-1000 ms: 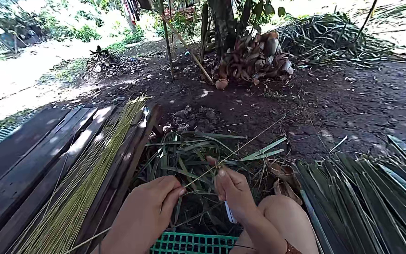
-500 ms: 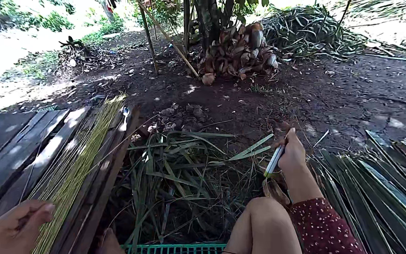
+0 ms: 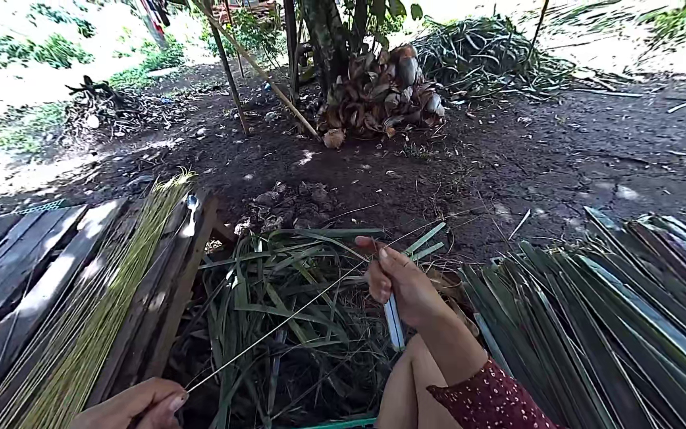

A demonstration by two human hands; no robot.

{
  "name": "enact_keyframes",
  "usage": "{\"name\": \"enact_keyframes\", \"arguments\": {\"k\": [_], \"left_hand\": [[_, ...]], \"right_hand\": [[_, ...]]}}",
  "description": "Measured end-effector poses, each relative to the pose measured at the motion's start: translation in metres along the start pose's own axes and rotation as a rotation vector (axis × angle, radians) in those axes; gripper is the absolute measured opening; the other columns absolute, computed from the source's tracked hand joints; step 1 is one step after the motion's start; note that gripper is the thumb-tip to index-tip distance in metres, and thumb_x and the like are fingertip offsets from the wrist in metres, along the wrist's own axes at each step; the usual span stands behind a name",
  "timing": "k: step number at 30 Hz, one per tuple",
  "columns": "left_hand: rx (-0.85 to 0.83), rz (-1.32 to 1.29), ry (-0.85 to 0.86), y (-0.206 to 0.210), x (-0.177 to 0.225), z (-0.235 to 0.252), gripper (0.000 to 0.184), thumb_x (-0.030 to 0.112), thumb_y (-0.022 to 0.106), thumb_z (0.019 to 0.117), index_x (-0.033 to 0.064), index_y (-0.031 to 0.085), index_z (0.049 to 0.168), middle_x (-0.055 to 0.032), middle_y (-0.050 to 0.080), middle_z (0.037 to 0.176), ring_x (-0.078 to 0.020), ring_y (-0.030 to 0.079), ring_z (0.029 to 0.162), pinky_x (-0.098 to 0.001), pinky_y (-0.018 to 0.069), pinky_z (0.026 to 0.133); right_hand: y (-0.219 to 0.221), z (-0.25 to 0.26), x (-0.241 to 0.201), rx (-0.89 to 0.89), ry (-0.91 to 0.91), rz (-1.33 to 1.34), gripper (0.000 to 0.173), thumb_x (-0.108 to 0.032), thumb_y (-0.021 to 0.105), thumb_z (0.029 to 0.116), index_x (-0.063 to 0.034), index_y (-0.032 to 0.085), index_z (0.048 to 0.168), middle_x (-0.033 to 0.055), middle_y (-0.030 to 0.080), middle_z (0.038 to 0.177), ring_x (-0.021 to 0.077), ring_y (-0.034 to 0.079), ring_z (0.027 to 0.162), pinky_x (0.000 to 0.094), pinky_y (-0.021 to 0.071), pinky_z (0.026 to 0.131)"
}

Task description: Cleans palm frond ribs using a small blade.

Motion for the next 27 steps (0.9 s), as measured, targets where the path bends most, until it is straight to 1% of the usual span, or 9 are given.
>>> {"name": "enact_keyframes", "arguments": {"k": [4,6,9,11,13,15,18,23,27], "left_hand": [[0.125,0.053,-0.157,-0.016,-0.048,-0.025,0.039,0.020,0.049,0.1063,-0.0163,0.064,0.105,-0.0274,0.069,0.090,-0.0225,0.065,0.074,-0.0399,0.0554,0.072],[0.359,0.081,-0.219,-0.026,-0.091,-0.041,0.041,0.024,0.047,0.1080,-0.0155,0.061,0.110,-0.0234,0.065,0.093,-0.0143,0.061,0.076,-0.0318,0.0533,0.073],[0.777,0.088,-0.047,-0.040,-0.124,-0.046,0.034,0.024,0.051,0.1080,-0.0080,0.062,0.113,-0.0095,0.067,0.099,-0.0029,0.063,0.084,-0.0211,0.0528,0.075],[0.992,0.002,-0.001,-0.050,-0.066,-0.028,0.027,0.023,0.051,0.1073,-0.0014,0.060,0.114,0.0047,0.063,0.098,0.0050,0.059,0.084,-0.0145,0.0499,0.075],[1.116,-0.104,0.057,-0.062,-0.011,-0.012,0.017,0.027,0.050,0.1077,0.0123,0.056,0.115,0.0156,0.062,0.095,0.0069,0.060,0.079,-0.0123,0.0511,0.069],[1.145,-0.220,0.165,-0.068,0.026,-0.007,0.013,0.025,0.047,0.1089,0.0166,0.054,0.116,0.0134,0.065,0.100,-0.0008,0.066,0.083,-0.0191,0.0571,0.075],[1.140,-0.410,0.257,-0.057,0.060,-0.002,0.010,0.025,0.045,0.1097,0.0193,0.051,0.116,0.0102,0.068,0.102,-0.0056,0.070,0.086,-0.0213,0.0599,0.077],[1.008,-0.703,0.281,-0.023,0.072,0.003,0.008,0.030,0.052,0.1068,0.0230,0.055,0.110,0.0083,0.074,0.099,-0.0036,0.071,0.085,-0.0158,0.0589,0.072],[0.944,-0.829,0.208,-0.014,0.067,0.000,0.012,0.019,0.041,0.1103,0.0202,0.053,0.109,0.0079,0.073,0.099,-0.0033,0.072,0.084,-0.0153,0.0593,0.071]], "right_hand": [[-0.067,-0.005,-0.029,0.315,-0.200,-0.027,0.045,-0.023,0.021,0.1121,-0.0090,0.057,0.135,-0.0110,0.046,0.056,-0.0009,0.045,0.045,0.0155,0.0437,0.046],[-0.101,-0.009,-0.043,0.536,-0.298,0.059,0.045,-0.030,0.018,0.1137,-0.0141,0.057,0.129,-0.0121,0.044,0.056,-0.0010,0.044,0.044,0.0151,0.0433,0.046],[-0.110,-0.019,-0.044,0.646,-0.357,0.179,0.042,-0.035,0.016,0.1137,-0.0183,0.053,0.124,-0.0123,0.047,0.057,-0.0012,0.048,0.044,0.0143,0.0461,0.046],[-0.081,-0.029,-0.025,0.477,-0.271,0.104,0.045,-0.032,0.014,0.1136,-0.0149,0.052,0.132,-0.0132,0.048,0.057,-0.0022,0.048,0.046,0.0135,0.0456,0.047],[-0.042,-0.041,0.004,0.132,-0.138,0.022,0.040,-0.032,0.031,0.1101,-0.0137,0.055,0.136,-0.0153,0.053,0.058,-0.0042,0.049,0.048,0.0132,0.0455,0.048],[0.006,-0.052,0.028,-0.184,0.023,0.044,0.047,-0.042,0.055,0.1032,-0.0133,0.058,0.141,-0.0154,0.056,0.061,-0.0041,0.051,0.050,0.0151,0.0468,0.050],[0.071,-0.062,0.050,-0.454,0.173,0.183,0.054,-0.041,0.058,0.1026,-0.0094,0.053,0.147,-0.0152,0.057,0.064,-0.0039,0.052,0.053,0.0153,0.0471,0.052],[0.131,-0.062,0.048,-0.530,0.078,0.452,0.059,-0.034,0.055,0.1050,-0.0047,0.038,0.153,-0.0147,0.057,0.067,-0.0035,0.054,0.056,0.0147,0.0476,0.055],[0.137,-0.062,0.041,-0.300,0.046,0.506,0.034,-0.025,0.046,0.1084,-0.0033,0.056,0.133,-0.0104,0.055,0.064,-0.0008,0.055,0.054,0.0161,0.0502,0.055]]}}
Point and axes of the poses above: each hand's wrist, its own z-axis towards the middle knuckle, its own y-axis out of the palm, x = y × z, the point moved 1 cm from there along z, towards the middle knuckle
